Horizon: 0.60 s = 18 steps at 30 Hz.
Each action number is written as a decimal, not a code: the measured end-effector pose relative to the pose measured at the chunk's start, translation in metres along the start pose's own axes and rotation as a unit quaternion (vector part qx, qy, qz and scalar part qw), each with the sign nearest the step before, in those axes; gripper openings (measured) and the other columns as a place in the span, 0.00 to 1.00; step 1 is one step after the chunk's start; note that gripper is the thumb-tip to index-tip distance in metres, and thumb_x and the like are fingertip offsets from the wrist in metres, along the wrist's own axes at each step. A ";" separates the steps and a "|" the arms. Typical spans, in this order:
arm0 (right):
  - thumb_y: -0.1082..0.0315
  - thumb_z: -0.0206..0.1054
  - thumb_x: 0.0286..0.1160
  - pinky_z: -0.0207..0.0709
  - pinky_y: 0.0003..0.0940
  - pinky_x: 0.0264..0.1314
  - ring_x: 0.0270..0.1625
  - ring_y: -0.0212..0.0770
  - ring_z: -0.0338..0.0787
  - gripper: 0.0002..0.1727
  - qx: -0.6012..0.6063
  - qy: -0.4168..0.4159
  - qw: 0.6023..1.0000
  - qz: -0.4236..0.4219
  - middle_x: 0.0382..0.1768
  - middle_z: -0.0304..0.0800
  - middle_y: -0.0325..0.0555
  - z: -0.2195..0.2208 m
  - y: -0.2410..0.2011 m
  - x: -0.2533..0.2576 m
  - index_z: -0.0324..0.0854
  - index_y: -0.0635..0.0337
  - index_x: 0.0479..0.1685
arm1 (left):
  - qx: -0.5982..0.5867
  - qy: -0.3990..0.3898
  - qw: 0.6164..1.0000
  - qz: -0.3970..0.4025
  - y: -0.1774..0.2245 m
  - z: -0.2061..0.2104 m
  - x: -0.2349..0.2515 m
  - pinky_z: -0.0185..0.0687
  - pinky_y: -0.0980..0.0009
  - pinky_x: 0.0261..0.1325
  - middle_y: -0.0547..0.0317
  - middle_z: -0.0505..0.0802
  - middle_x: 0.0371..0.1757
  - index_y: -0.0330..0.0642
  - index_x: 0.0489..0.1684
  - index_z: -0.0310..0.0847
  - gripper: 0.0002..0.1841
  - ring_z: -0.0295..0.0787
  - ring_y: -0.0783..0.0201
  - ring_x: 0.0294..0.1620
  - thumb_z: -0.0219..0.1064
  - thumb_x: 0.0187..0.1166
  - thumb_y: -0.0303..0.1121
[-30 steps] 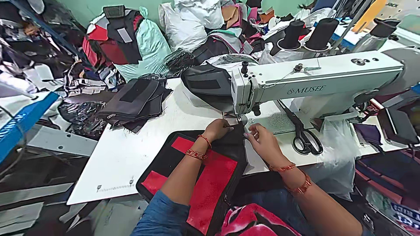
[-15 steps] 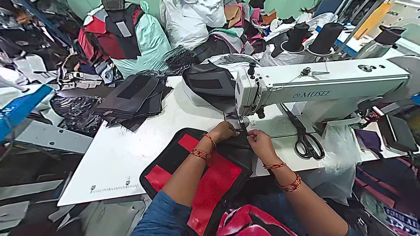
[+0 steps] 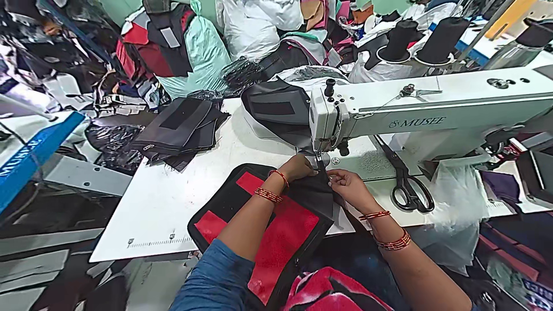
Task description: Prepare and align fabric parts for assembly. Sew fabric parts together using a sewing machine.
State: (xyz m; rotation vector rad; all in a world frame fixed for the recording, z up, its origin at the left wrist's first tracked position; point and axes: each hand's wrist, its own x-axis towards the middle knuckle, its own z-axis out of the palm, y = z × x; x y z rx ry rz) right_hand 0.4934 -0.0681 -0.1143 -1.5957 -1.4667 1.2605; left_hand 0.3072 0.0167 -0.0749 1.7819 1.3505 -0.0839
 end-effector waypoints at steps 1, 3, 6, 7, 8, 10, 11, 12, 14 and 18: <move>0.76 0.65 0.76 0.79 0.22 0.44 0.38 0.27 0.85 0.20 0.005 -0.004 1.000 -0.002 0.45 0.90 0.48 -0.001 0.001 0.000 0.82 0.67 0.67 | 0.003 0.001 1.000 0.003 -0.003 0.000 0.007 0.77 0.52 0.52 0.46 0.91 0.38 0.31 0.40 0.90 0.14 0.84 0.56 0.41 0.70 0.83 0.38; 0.77 0.65 0.76 0.79 0.22 0.44 0.39 0.27 0.86 0.21 0.014 -0.011 1.000 -0.003 0.45 0.90 0.49 -0.002 0.001 0.001 0.81 0.67 0.68 | 0.010 0.002 1.000 0.010 -0.008 -0.001 0.016 0.77 0.51 0.54 0.45 0.91 0.38 0.31 0.40 0.90 0.15 0.85 0.54 0.42 0.71 0.82 0.38; 0.77 0.64 0.75 0.79 0.22 0.45 0.39 0.27 0.86 0.23 0.019 -0.019 1.000 0.000 0.46 0.89 0.49 -0.003 0.001 0.002 0.80 0.67 0.71 | 0.018 0.008 1.000 0.022 -0.010 -0.003 0.021 0.76 0.49 0.53 0.43 0.90 0.36 0.29 0.36 0.90 0.16 0.83 0.53 0.41 0.71 0.82 0.38; 0.77 0.63 0.74 0.79 0.22 0.45 0.39 0.27 0.85 0.24 0.016 -0.020 1.000 0.001 0.46 0.90 0.49 -0.003 0.001 0.002 0.79 0.66 0.72 | 0.020 0.010 1.000 0.020 -0.010 -0.005 0.023 0.76 0.48 0.53 0.43 0.90 0.36 0.29 0.35 0.90 0.16 0.84 0.52 0.42 0.71 0.81 0.38; 0.77 0.63 0.73 0.78 0.22 0.45 0.39 0.26 0.85 0.25 0.014 -0.021 1.000 0.001 0.46 0.90 0.48 -0.003 0.001 0.002 0.79 0.66 0.73 | 0.018 0.011 1.000 0.014 -0.010 -0.006 0.024 0.77 0.47 0.53 0.42 0.91 0.36 0.29 0.34 0.90 0.16 0.85 0.50 0.42 0.72 0.81 0.38; 0.78 0.62 0.72 0.77 0.21 0.44 0.38 0.25 0.84 0.27 0.011 -0.029 1.000 0.000 0.45 0.90 0.48 -0.004 0.000 0.002 0.77 0.66 0.76 | -0.002 0.020 1.000 -0.004 -0.008 -0.007 0.025 0.77 0.47 0.52 0.42 0.90 0.36 0.29 0.33 0.89 0.15 0.85 0.51 0.42 0.72 0.80 0.37; 0.78 0.62 0.72 0.77 0.20 0.44 0.38 0.25 0.84 0.28 0.008 -0.034 0.999 -0.001 0.44 0.90 0.48 -0.004 0.000 0.002 0.77 0.66 0.76 | -0.015 0.025 1.000 -0.011 -0.007 -0.007 0.024 0.76 0.49 0.51 0.43 0.90 0.37 0.30 0.34 0.88 0.14 0.84 0.52 0.41 0.72 0.80 0.36; 0.79 0.62 0.71 0.77 0.20 0.44 0.37 0.25 0.84 0.28 0.010 -0.038 0.999 -0.002 0.45 0.90 0.48 -0.005 0.000 0.002 0.77 0.66 0.76 | -0.024 0.027 0.999 -0.013 -0.007 -0.007 0.024 0.77 0.49 0.52 0.43 0.90 0.38 0.29 0.35 0.88 0.14 0.84 0.52 0.42 0.72 0.80 0.35; 0.79 0.62 0.72 0.77 0.20 0.43 0.37 0.24 0.84 0.28 0.012 -0.045 0.999 -0.003 0.44 0.90 0.47 -0.006 0.000 0.003 0.77 0.67 0.76 | -0.028 0.030 0.999 -0.008 -0.008 -0.007 0.026 0.78 0.48 0.53 0.42 0.91 0.38 0.29 0.37 0.89 0.13 0.86 0.52 0.43 0.72 0.79 0.35; 0.79 0.60 0.73 0.77 0.21 0.43 0.38 0.25 0.83 0.29 -0.001 -0.061 0.998 -0.004 0.45 0.90 0.49 -0.007 -0.003 0.002 0.75 0.67 0.78 | -0.021 0.036 0.999 0.003 -0.008 -0.007 0.028 0.77 0.49 0.50 0.44 0.90 0.35 0.30 0.32 0.88 0.13 0.84 0.52 0.40 0.72 0.79 0.34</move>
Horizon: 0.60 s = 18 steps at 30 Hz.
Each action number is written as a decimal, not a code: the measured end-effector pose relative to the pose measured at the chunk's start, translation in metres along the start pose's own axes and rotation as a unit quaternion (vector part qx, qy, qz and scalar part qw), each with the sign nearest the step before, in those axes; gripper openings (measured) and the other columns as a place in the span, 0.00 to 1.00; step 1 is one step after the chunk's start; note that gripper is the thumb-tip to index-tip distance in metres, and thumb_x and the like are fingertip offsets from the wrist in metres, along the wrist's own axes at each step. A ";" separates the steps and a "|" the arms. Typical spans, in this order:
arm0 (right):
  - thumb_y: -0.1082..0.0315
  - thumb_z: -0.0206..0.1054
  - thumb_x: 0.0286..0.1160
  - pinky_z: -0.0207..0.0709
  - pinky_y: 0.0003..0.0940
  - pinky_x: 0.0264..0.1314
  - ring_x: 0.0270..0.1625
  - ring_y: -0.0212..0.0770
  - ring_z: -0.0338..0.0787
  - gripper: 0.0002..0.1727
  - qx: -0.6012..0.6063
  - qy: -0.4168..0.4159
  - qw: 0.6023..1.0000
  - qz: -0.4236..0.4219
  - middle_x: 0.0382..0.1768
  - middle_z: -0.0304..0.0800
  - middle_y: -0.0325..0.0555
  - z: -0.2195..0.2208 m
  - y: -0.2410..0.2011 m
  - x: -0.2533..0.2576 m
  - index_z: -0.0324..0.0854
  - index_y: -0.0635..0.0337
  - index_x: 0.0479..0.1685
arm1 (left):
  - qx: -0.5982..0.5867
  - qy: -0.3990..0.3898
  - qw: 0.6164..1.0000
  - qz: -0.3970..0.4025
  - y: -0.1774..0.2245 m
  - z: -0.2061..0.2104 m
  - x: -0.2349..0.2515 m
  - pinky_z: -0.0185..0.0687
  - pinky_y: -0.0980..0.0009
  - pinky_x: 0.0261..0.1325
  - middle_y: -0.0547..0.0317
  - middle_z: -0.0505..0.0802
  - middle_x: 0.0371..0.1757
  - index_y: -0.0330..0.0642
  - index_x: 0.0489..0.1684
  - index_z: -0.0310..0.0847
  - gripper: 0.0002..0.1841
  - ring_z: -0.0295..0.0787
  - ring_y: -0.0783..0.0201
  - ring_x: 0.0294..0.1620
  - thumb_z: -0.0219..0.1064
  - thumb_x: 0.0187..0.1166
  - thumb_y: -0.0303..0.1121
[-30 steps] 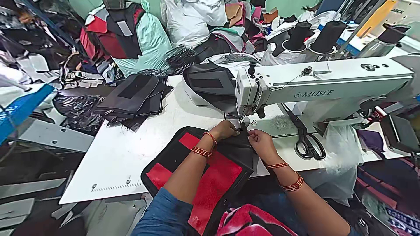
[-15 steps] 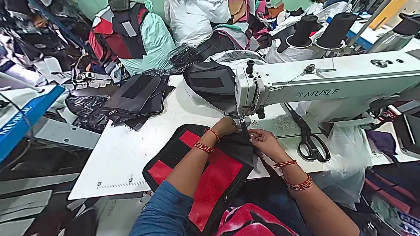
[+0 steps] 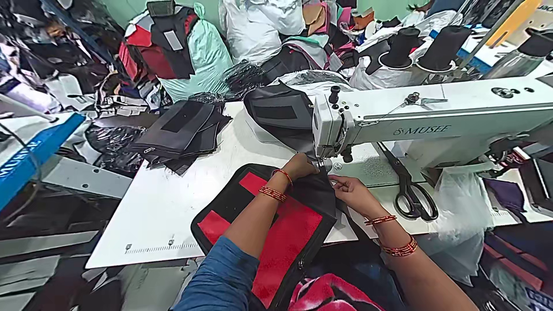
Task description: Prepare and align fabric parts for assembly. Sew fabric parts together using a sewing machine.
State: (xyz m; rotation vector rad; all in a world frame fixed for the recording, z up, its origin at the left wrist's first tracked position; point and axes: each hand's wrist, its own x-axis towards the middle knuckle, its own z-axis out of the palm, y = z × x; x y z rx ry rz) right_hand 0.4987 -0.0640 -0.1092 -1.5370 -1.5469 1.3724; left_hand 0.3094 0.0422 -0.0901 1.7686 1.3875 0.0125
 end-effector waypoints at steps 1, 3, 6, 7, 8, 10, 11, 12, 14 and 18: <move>0.79 0.61 0.73 0.77 0.20 0.43 0.37 0.25 0.83 0.29 0.000 -0.001 1.000 -0.002 0.45 0.90 0.49 0.000 0.000 0.000 0.75 0.67 0.78 | -0.001 0.000 1.000 -0.005 0.001 -0.001 -0.001 0.77 0.49 0.51 0.44 0.90 0.36 0.29 0.33 0.88 0.13 0.84 0.52 0.41 0.72 0.79 0.34; 0.79 0.61 0.73 0.77 0.20 0.44 0.37 0.25 0.83 0.29 0.003 -0.007 1.000 -0.001 0.45 0.90 0.49 -0.001 -0.001 0.000 0.74 0.68 0.78 | -0.003 0.006 1.000 -0.010 0.003 -0.001 -0.002 0.77 0.48 0.52 0.43 0.90 0.37 0.29 0.33 0.88 0.13 0.84 0.52 0.42 0.73 0.79 0.34; 0.79 0.61 0.74 0.76 0.20 0.43 0.37 0.25 0.83 0.29 0.003 -0.011 1.000 0.006 0.45 0.90 0.49 -0.002 -0.003 -0.001 0.74 0.67 0.79 | 0.000 0.015 1.000 -0.014 0.004 -0.002 -0.002 0.77 0.46 0.55 0.41 0.91 0.40 0.29 0.35 0.89 0.13 0.86 0.49 0.45 0.72 0.79 0.34; 0.79 0.61 0.74 0.76 0.20 0.43 0.37 0.25 0.83 0.29 0.002 -0.011 1.000 0.007 0.45 0.90 0.48 -0.002 -0.002 -0.001 0.74 0.67 0.79 | -0.001 0.017 1.000 -0.017 0.004 -0.003 -0.002 0.77 0.46 0.55 0.40 0.91 0.40 0.29 0.36 0.89 0.13 0.86 0.49 0.45 0.72 0.79 0.35; 0.79 0.60 0.73 0.76 0.21 0.43 0.37 0.25 0.83 0.29 0.000 -0.012 1.000 0.005 0.45 0.90 0.48 -0.003 -0.001 -0.001 0.74 0.66 0.79 | -0.002 0.019 1.000 -0.020 0.005 -0.002 -0.001 0.77 0.46 0.55 0.40 0.91 0.40 0.29 0.36 0.89 0.13 0.86 0.49 0.45 0.72 0.79 0.35; 0.79 0.60 0.73 0.76 0.21 0.42 0.36 0.25 0.82 0.30 0.000 -0.014 1.000 0.004 0.45 0.89 0.48 -0.003 -0.001 0.000 0.73 0.66 0.80 | -0.006 0.020 1.000 -0.024 0.004 -0.002 -0.001 0.77 0.46 0.55 0.40 0.91 0.40 0.29 0.36 0.89 0.13 0.86 0.49 0.46 0.73 0.78 0.35; 0.79 0.60 0.73 0.75 0.21 0.42 0.36 0.25 0.82 0.30 0.001 -0.015 1.000 0.004 0.45 0.89 0.48 -0.003 -0.001 0.000 0.73 0.67 0.80 | -0.007 0.020 1.000 -0.021 0.003 -0.001 0.001 0.77 0.46 0.54 0.40 0.91 0.40 0.29 0.36 0.89 0.13 0.86 0.49 0.45 0.73 0.78 0.35; 0.79 0.60 0.73 0.75 0.20 0.42 0.36 0.25 0.82 0.30 0.001 -0.016 1.000 0.005 0.45 0.89 0.48 -0.003 -0.001 0.000 0.73 0.67 0.80 | -0.009 0.021 1.000 -0.015 0.001 0.000 0.002 0.78 0.46 0.54 0.41 0.90 0.38 0.29 0.34 0.89 0.13 0.86 0.49 0.44 0.73 0.78 0.35; 0.79 0.60 0.74 0.75 0.21 0.42 0.36 0.25 0.81 0.30 -0.007 -0.021 1.000 0.006 0.45 0.89 0.48 -0.003 -0.002 0.000 0.73 0.67 0.80 | -0.007 0.028 1.000 0.003 -0.004 0.002 0.004 0.77 0.47 0.49 0.44 0.89 0.33 0.31 0.29 0.88 0.14 0.84 0.51 0.39 0.73 0.78 0.35; 0.77 0.60 0.73 0.75 0.24 0.43 0.37 0.27 0.81 0.31 -0.037 -0.036 0.999 0.006 0.44 0.88 0.48 -0.005 -0.003 0.001 0.73 0.65 0.81 | 0.017 0.047 0.999 0.020 -0.005 0.007 -0.001 0.80 0.46 0.51 0.45 0.92 0.36 0.33 0.35 0.90 0.14 0.88 0.50 0.41 0.70 0.81 0.38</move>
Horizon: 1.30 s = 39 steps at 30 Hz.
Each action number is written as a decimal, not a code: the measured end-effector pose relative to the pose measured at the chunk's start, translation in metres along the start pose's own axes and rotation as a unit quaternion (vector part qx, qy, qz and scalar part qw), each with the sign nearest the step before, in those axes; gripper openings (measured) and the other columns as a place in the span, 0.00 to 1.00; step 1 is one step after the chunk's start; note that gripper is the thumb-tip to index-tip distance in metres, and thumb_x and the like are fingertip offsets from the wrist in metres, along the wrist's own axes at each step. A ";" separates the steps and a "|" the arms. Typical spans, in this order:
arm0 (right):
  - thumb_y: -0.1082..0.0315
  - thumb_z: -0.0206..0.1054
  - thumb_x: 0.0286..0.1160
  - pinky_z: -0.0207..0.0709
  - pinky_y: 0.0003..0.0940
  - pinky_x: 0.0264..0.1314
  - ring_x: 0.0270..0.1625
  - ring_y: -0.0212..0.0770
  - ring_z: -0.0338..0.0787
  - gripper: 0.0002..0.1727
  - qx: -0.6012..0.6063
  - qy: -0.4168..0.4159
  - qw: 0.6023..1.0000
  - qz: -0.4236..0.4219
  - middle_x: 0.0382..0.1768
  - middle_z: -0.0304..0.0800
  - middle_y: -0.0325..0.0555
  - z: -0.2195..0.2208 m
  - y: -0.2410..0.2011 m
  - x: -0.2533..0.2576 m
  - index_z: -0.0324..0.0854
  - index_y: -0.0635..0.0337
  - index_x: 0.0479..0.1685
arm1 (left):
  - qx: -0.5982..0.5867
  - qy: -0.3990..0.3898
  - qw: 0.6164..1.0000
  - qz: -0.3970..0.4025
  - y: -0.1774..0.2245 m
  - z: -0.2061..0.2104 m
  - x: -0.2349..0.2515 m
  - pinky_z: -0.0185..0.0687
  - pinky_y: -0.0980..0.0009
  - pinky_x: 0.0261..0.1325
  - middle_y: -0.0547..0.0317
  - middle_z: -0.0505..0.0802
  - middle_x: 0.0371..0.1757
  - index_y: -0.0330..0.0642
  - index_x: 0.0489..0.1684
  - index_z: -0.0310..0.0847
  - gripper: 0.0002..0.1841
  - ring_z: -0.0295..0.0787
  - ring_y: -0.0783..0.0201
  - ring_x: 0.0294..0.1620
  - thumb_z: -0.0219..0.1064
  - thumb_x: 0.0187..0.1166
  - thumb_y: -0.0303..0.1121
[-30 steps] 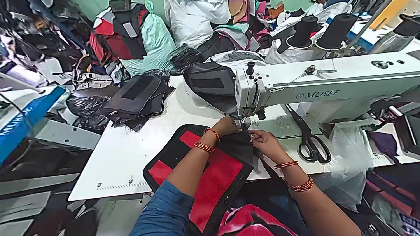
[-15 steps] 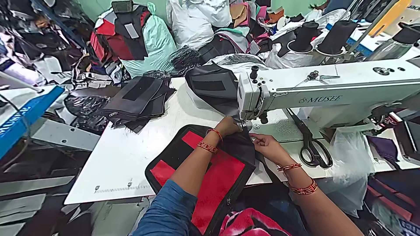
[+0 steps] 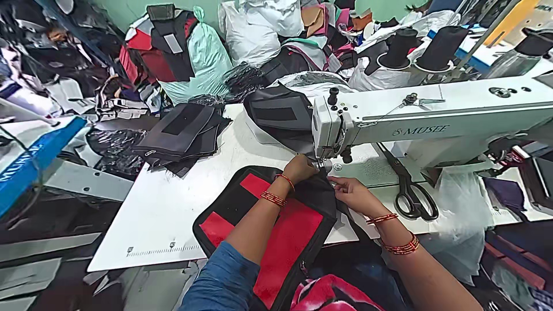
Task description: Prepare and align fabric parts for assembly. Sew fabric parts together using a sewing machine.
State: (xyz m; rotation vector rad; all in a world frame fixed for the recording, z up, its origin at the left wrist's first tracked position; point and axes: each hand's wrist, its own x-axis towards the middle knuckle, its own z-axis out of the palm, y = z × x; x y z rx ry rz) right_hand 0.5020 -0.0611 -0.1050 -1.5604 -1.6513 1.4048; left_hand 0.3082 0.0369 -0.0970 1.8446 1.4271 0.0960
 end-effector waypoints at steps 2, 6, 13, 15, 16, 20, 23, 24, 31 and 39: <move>0.76 0.59 0.74 0.74 0.25 0.43 0.37 0.28 0.80 0.31 -0.025 -0.010 1.000 0.003 0.44 0.88 0.47 -0.001 -0.001 0.001 0.72 0.64 0.82 | 0.017 0.006 1.000 0.007 0.001 0.002 -0.003 0.80 0.42 0.58 0.42 0.94 0.42 0.33 0.41 0.91 0.14 0.90 0.47 0.48 0.67 0.83 0.38; 0.75 0.56 0.79 0.76 0.34 0.58 0.50 0.42 0.83 0.30 -0.138 -0.021 0.990 0.007 0.55 0.85 0.57 0.001 -0.009 0.002 0.72 0.62 0.83 | 0.034 0.036 0.999 0.019 0.007 0.009 -0.015 0.80 0.41 0.62 0.40 0.93 0.47 0.32 0.46 0.89 0.12 0.90 0.44 0.54 0.65 0.85 0.34; 0.76 0.54 0.81 0.80 0.50 0.66 0.63 0.60 0.86 0.29 -0.317 -0.034 0.946 0.055 0.73 0.72 0.68 0.024 -0.037 -0.005 0.70 0.63 0.84 | 0.092 0.182 0.972 0.119 -0.003 0.040 -0.027 0.72 0.42 0.74 0.39 0.86 0.65 0.35 0.58 0.85 0.12 0.79 0.38 0.71 0.67 0.82 0.31; 0.78 0.53 0.80 0.81 0.52 0.65 0.62 0.61 0.87 0.26 -0.342 -0.028 0.937 0.058 0.76 0.70 0.68 0.030 -0.040 -0.007 0.73 0.66 0.80 | 0.161 0.250 0.939 0.173 -0.010 0.050 -0.029 0.61 0.34 0.75 0.46 0.88 0.66 0.44 0.57 0.89 0.11 0.74 0.37 0.76 0.67 0.82 0.32; 0.79 0.54 0.80 0.81 0.52 0.63 0.61 0.62 0.88 0.24 -0.347 -0.022 0.936 0.054 0.76 0.71 0.68 0.032 -0.040 -0.008 0.76 0.69 0.76 | 0.188 0.258 0.926 0.201 -0.011 0.053 -0.031 0.59 0.33 0.74 0.48 0.90 0.67 0.48 0.58 0.91 0.13 0.74 0.37 0.77 0.64 0.82 0.29; 0.77 0.53 0.82 0.81 0.52 0.64 0.62 0.61 0.88 0.19 -0.354 -0.023 0.932 0.072 0.75 0.71 0.68 0.034 -0.042 -0.009 0.80 0.71 0.66 | 0.268 0.127 0.926 0.232 0.002 0.048 -0.034 0.71 0.46 0.77 0.47 0.89 0.70 0.49 0.75 0.83 0.24 0.77 0.42 0.79 0.55 0.84 0.19; 0.77 0.53 0.81 0.81 0.52 0.64 0.61 0.61 0.88 0.18 -0.354 -0.018 0.932 0.074 0.75 0.71 0.67 0.035 -0.042 -0.009 0.81 0.72 0.63 | 0.275 0.037 0.939 0.205 0.011 0.041 -0.034 0.75 0.52 0.76 0.42 0.86 0.72 0.37 0.76 0.80 0.22 0.80 0.42 0.75 0.51 0.87 0.20; 0.77 0.53 0.81 0.81 0.52 0.64 0.62 0.61 0.88 0.17 -0.353 -0.017 0.932 0.078 0.75 0.71 0.67 0.036 -0.043 -0.010 0.81 0.73 0.62 | 0.269 0.031 0.942 0.196 0.012 0.041 -0.035 0.76 0.52 0.76 0.43 0.86 0.72 0.36 0.75 0.80 0.22 0.80 0.42 0.75 0.50 0.87 0.20; 0.78 0.51 0.82 0.82 0.53 0.61 0.60 0.62 0.89 0.22 -0.364 0.018 0.929 0.063 0.73 0.73 0.69 0.042 -0.040 -0.011 0.78 0.71 0.72 | 0.204 0.015 0.972 0.111 0.017 0.044 -0.059 0.62 0.51 0.85 0.46 0.76 0.84 0.39 0.81 0.76 0.26 0.67 0.46 0.86 0.53 0.82 0.31; 0.77 0.51 0.83 0.83 0.50 0.62 0.59 0.60 0.89 0.21 -0.356 0.033 0.933 0.043 0.69 0.77 0.68 0.042 -0.035 -0.004 0.78 0.70 0.71 | 0.174 0.139 0.955 0.195 -0.005 0.065 -0.054 0.67 0.53 0.85 0.42 0.83 0.78 0.34 0.72 0.83 0.25 0.74 0.43 0.83 0.52 0.80 0.34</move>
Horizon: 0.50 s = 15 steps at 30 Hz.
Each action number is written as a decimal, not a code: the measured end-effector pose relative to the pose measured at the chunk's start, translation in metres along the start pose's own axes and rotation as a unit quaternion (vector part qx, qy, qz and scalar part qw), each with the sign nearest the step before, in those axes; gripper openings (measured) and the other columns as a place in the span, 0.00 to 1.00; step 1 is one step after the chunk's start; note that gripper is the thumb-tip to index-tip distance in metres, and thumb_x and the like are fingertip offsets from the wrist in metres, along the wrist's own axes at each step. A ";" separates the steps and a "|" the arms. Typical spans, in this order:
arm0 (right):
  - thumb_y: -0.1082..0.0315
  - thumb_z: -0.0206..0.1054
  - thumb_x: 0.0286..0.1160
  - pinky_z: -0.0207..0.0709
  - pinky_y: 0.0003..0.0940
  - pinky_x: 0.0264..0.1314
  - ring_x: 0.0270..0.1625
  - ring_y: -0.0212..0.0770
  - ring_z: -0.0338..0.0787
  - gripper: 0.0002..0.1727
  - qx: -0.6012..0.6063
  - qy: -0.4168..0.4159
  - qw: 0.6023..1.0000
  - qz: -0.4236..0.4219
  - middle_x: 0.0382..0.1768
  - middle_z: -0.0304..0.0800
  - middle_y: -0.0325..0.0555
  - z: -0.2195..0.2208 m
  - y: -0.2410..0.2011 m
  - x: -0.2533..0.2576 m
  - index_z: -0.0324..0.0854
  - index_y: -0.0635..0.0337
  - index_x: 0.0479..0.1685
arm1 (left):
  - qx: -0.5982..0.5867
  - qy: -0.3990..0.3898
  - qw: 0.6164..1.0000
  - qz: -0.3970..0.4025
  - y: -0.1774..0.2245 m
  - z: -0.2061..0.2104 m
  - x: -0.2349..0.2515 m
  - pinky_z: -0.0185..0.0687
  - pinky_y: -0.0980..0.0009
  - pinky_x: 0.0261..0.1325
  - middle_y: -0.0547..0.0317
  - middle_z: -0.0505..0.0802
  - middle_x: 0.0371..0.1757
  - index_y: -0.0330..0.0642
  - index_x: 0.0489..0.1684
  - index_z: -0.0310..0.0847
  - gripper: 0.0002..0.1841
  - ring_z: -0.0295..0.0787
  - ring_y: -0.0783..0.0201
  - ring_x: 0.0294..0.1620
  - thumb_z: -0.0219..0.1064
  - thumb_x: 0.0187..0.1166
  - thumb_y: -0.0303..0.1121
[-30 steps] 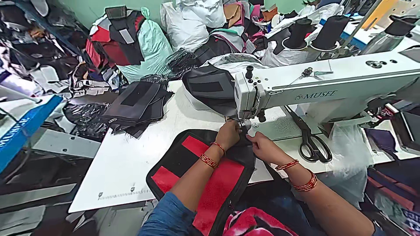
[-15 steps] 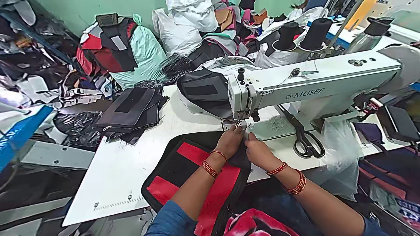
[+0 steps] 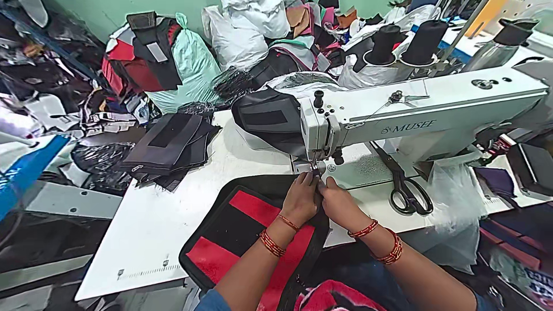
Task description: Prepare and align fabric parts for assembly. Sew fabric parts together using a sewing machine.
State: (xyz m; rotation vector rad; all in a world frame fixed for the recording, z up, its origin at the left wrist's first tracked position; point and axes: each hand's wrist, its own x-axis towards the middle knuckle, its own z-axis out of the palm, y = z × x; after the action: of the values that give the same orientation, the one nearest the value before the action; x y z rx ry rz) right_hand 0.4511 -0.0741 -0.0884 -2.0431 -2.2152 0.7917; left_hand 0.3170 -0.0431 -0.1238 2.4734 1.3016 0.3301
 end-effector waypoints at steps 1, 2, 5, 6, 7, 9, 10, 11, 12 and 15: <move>0.77 0.51 0.83 0.82 0.49 0.63 0.60 0.60 0.89 0.21 0.003 0.002 1.000 -0.001 0.69 0.77 0.67 -0.001 0.000 0.001 0.78 0.70 0.71 | -0.003 0.001 1.000 0.000 -0.001 0.000 0.001 0.66 0.53 0.85 0.42 0.83 0.78 0.34 0.72 0.83 0.25 0.74 0.44 0.84 0.52 0.80 0.34; 0.77 0.50 0.84 0.82 0.48 0.64 0.61 0.60 0.88 0.22 0.007 -0.002 1.000 0.001 0.70 0.76 0.67 -0.003 -0.001 0.003 0.78 0.70 0.73 | -0.004 0.001 1.000 0.000 -0.002 -0.001 0.003 0.66 0.55 0.85 0.43 0.83 0.78 0.34 0.72 0.83 0.25 0.73 0.44 0.84 0.52 0.81 0.34; 0.76 0.51 0.85 0.80 0.48 0.69 0.65 0.60 0.87 0.25 0.018 -0.008 1.000 0.011 0.75 0.73 0.68 -0.006 -0.001 0.010 0.74 0.67 0.79 | -0.001 -0.011 1.000 -0.005 -0.005 -0.005 0.012 0.64 0.57 0.86 0.43 0.84 0.77 0.33 0.71 0.83 0.25 0.73 0.46 0.84 0.50 0.83 0.34; 0.75 0.50 0.85 0.79 0.48 0.69 0.66 0.60 0.86 0.25 0.022 -0.011 1.000 0.015 0.77 0.71 0.68 -0.008 -0.001 0.012 0.73 0.65 0.81 | -0.002 -0.018 1.000 -0.009 -0.005 -0.007 0.015 0.64 0.57 0.86 0.43 0.83 0.77 0.33 0.72 0.82 0.24 0.73 0.46 0.84 0.50 0.84 0.34; 0.75 0.50 0.85 0.79 0.47 0.70 0.67 0.59 0.86 0.26 0.025 -0.017 0.999 0.020 0.78 0.69 0.68 -0.010 -0.001 0.015 0.72 0.64 0.82 | -0.005 -0.025 1.000 -0.014 -0.006 -0.009 0.018 0.64 0.57 0.86 0.43 0.83 0.78 0.34 0.72 0.82 0.24 0.72 0.47 0.85 0.51 0.84 0.34; 0.75 0.50 0.85 0.79 0.48 0.71 0.68 0.59 0.85 0.26 0.028 -0.020 0.999 0.027 0.79 0.69 0.67 -0.012 -0.002 0.020 0.72 0.62 0.82 | -0.015 -0.028 0.999 -0.024 -0.008 -0.010 0.022 0.65 0.57 0.86 0.43 0.83 0.78 0.35 0.73 0.82 0.23 0.71 0.47 0.85 0.53 0.84 0.34; 0.75 0.50 0.85 0.79 0.48 0.70 0.68 0.58 0.85 0.26 0.027 -0.017 0.999 0.028 0.79 0.69 0.66 -0.012 -0.002 0.022 0.73 0.62 0.82 | -0.020 -0.025 0.999 -0.025 -0.010 -0.010 0.023 0.65 0.57 0.86 0.42 0.83 0.78 0.35 0.73 0.83 0.23 0.71 0.47 0.86 0.55 0.83 0.34; 0.76 0.49 0.85 0.79 0.47 0.71 0.68 0.58 0.85 0.26 0.031 -0.015 0.999 0.029 0.78 0.70 0.65 -0.012 -0.002 0.024 0.73 0.61 0.82 | -0.028 -0.021 0.999 -0.024 -0.012 -0.010 0.024 0.66 0.56 0.86 0.42 0.83 0.78 0.35 0.72 0.83 0.23 0.71 0.46 0.86 0.56 0.82 0.34; 0.76 0.50 0.84 0.78 0.47 0.71 0.69 0.58 0.85 0.26 0.037 -0.010 0.999 0.028 0.78 0.71 0.65 -0.012 -0.001 0.025 0.75 0.61 0.81 | -0.034 -0.017 0.999 -0.021 -0.013 -0.010 0.025 0.66 0.55 0.86 0.41 0.84 0.77 0.35 0.71 0.84 0.23 0.72 0.46 0.86 0.57 0.82 0.34; 0.75 0.51 0.83 0.76 0.48 0.73 0.70 0.58 0.84 0.25 0.071 0.024 0.997 0.018 0.73 0.77 0.66 -0.008 0.006 0.023 0.78 0.61 0.78 | -0.040 -0.010 0.999 -0.016 -0.015 -0.010 0.025 0.66 0.54 0.86 0.40 0.85 0.75 0.34 0.69 0.85 0.22 0.72 0.45 0.85 0.60 0.81 0.33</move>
State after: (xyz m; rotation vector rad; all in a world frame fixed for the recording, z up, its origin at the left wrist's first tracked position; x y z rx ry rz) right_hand 0.4560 -0.0499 -0.0909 -2.0197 -2.0400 0.8666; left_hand 0.3164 -0.0126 -0.1188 2.3808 1.2935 0.3423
